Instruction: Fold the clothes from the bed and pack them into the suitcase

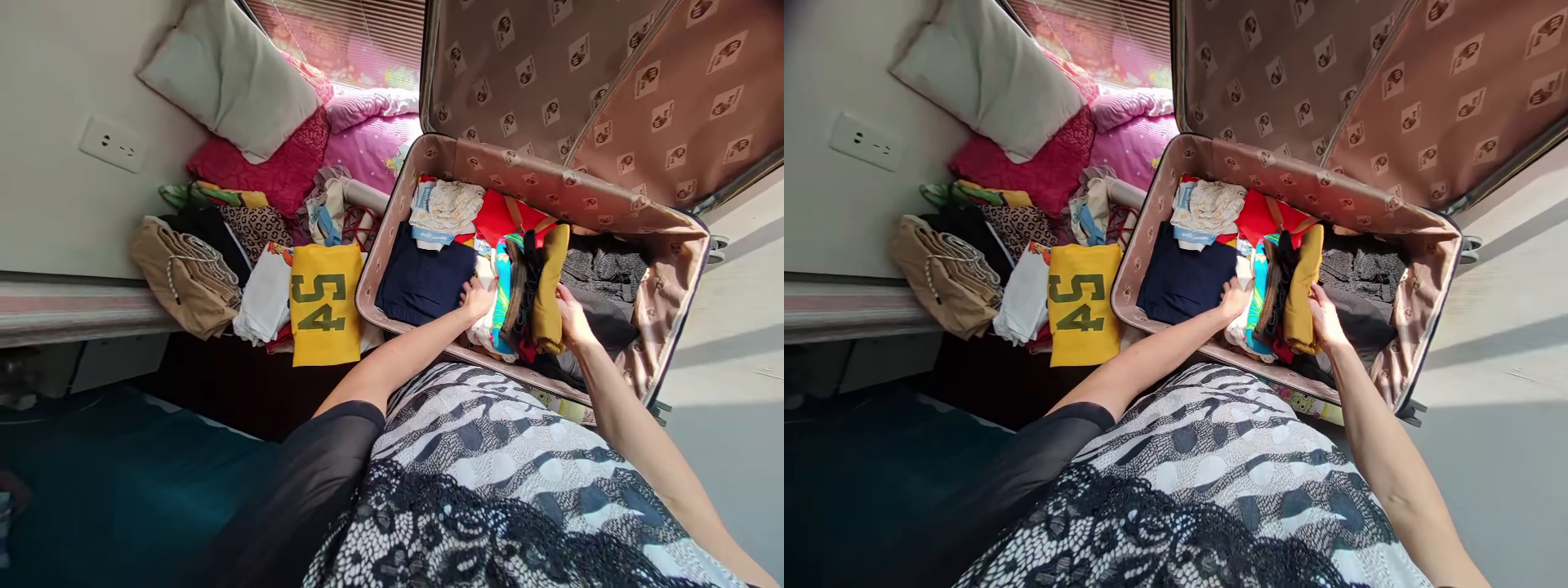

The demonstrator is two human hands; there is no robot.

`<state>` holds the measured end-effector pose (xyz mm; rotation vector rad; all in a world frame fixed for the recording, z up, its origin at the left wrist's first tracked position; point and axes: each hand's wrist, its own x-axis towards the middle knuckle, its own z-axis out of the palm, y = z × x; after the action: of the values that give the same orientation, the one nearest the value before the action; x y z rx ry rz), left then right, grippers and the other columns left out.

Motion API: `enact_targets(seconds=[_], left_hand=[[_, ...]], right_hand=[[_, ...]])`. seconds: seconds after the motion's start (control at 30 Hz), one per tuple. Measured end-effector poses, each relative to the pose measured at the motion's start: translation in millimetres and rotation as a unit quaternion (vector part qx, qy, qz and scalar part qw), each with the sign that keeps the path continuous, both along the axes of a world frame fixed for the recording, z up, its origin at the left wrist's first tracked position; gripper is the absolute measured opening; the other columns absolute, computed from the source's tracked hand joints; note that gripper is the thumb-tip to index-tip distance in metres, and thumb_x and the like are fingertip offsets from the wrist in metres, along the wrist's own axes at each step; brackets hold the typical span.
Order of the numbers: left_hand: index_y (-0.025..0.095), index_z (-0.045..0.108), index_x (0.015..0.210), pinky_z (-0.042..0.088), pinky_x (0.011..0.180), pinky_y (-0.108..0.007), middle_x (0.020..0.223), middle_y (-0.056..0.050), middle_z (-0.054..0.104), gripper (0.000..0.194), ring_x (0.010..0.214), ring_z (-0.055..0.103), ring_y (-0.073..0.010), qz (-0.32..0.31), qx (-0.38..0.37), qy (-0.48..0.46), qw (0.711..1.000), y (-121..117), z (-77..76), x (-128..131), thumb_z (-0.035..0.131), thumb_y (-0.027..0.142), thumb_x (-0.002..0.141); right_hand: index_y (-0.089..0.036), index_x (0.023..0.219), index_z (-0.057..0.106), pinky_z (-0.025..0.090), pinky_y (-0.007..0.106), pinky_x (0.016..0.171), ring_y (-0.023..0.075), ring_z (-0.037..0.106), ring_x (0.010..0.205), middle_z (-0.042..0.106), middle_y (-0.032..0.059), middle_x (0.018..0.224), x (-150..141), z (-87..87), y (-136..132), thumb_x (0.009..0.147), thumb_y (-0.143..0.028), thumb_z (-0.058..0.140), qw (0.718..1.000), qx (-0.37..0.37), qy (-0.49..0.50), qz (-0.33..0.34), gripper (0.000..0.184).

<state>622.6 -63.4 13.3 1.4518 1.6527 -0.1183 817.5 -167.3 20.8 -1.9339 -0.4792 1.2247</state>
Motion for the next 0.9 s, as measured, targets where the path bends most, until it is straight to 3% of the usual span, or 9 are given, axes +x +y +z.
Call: enact_targets(seconds=[0.07, 0.13, 0.27, 0.47, 0.57, 0.63, 0.73, 0.8, 0.9], left_hand=[[0.021, 0.042, 0.173, 0.045, 0.127, -0.05, 0.177, -0.019, 0.043, 0.065, 0.158, 0.047, -0.0389, -0.04, 0.058, 0.003, 0.997, -2, 7.8, -5, 0.045, 0.049, 0.115], [0.02, 0.047, 0.17, 0.038, 0.132, -0.05, 0.183, -0.015, 0.034, 0.057, 0.162, 0.038, -0.0376, -0.116, 0.117, -0.016, 0.986, -10, 13.9, -5, 0.038, 0.032, 0.115], [0.015, 0.067, 0.15, 0.036, 0.133, -0.049, 0.173, -0.019, 0.047, 0.054, 0.156, 0.045, -0.038, -0.221, 0.107, -0.074, 0.967, -26, 15.0, 4, 0.033, 0.013, 0.108], [0.027, 0.06, 0.158, 0.032, 0.136, -0.056, 0.18, -0.014, 0.036, 0.049, 0.165, 0.034, -0.043, -0.114, 0.062, -0.092, 0.987, -32, 13.0, 26, 0.045, 0.036, 0.112], [0.025, 0.057, 0.159, 0.042, 0.131, -0.047, 0.168, -0.016, 0.052, 0.052, 0.152, 0.05, -0.0343, -0.143, 0.021, -0.118, 0.982, -35, 22.3, 30, 0.036, 0.027, 0.112], [0.023, 0.058, 0.157, 0.042, 0.131, -0.045, 0.166, -0.017, 0.053, 0.052, 0.15, 0.052, -0.0319, -0.159, 0.033, -0.11, 0.981, -38, 27.4, 29, 0.035, 0.023, 0.111], [0.027, 0.059, 0.157, 0.033, 0.135, -0.053, 0.182, -0.015, 0.033, 0.049, 0.167, 0.031, -0.0372, -0.153, 0.071, -0.045, 0.985, -37, 28.3, 23, 0.045, 0.03, 0.11], [0.031, 0.054, 0.162, 0.033, 0.134, -0.057, 0.185, -0.015, 0.027, 0.054, 0.171, 0.025, -0.0413, -0.141, 0.047, -0.005, 0.989, -31, 25.3, 18, 0.056, 0.038, 0.108], [0.031, 0.041, 0.171, 0.041, 0.129, -0.054, 0.179, -0.02, 0.036, 0.076, 0.162, 0.043, -0.0436, -0.115, 0.005, -0.011, 0.993, -16, 19.9, 11, 0.07, 0.042, 0.101]], right_hand=[[-0.023, 0.13, 0.071, 0.052, 0.027, 0.063, 0.0166, 0.062, 0.074, 0.071, -0.0015, 0.092, -3, -0.6, 0, 0.064, -0.047, 0.077, 1.0, 0.001, 0.004, -0.003, 0.071], [-0.023, 0.136, 0.069, 0.052, 0.027, 0.064, 0.0167, 0.062, 0.074, 0.071, -0.001, 0.094, -2, -0.8, -3, 0.064, -0.047, 0.078, 1.0, 0.005, 0.006, -0.009, 0.076], [-0.023, 0.133, 0.072, 0.055, 0.03, 0.064, 0.0204, 0.065, 0.08, 0.076, 0.0039, 0.1, 10, -2.4, -14, 0.068, -0.047, 0.074, 1.0, -0.003, -0.02, -0.021, 0.069], [-0.023, 0.137, 0.076, 0.061, 0.032, 0.07, 0.0278, 0.073, 0.1, 0.082, 0.0118, 0.114, 24, 0.9, -24, 0.081, -0.043, 0.072, 0.989, -0.077, -0.107, -0.064, 0.06], [-0.02, 0.144, 0.074, 0.062, 0.03, 0.073, 0.0279, 0.075, 0.103, 0.082, 0.0128, 0.116, 23, 5.3, -24, 0.084, -0.039, 0.072, 0.986, -0.103, -0.111, -0.076, 0.064], [-0.015, 0.146, 0.073, 0.061, 0.03, 0.07, 0.0272, 0.074, 0.099, 0.081, 0.0145, 0.112, 21, 6.9, -24, 0.087, -0.041, 0.071, 0.985, -0.107, -0.109, -0.078, 0.065], [-0.015, 0.144, 0.071, 0.06, 0.031, 0.068, 0.0262, 0.074, 0.093, 0.08, 0.0138, 0.105, 19, 5.8, -24, 0.086, -0.044, 0.071, 0.991, -0.078, -0.08, -0.073, 0.065], [-0.02, 0.137, 0.072, 0.06, 0.032, 0.065, 0.0257, 0.074, 0.087, 0.079, 0.0107, 0.102, 17, 3.6, -23, 0.08, -0.047, 0.073, 0.996, -0.047, -0.039, -0.067, 0.063], [-0.024, 0.128, 0.071, 0.06, 0.034, 0.061, 0.0241, 0.072, 0.079, 0.08, 0.0076, 0.105, 14, 0.6, -21, 0.069, -0.049, 0.076, 0.998, 0.0, 0.016, -0.057, 0.065]])
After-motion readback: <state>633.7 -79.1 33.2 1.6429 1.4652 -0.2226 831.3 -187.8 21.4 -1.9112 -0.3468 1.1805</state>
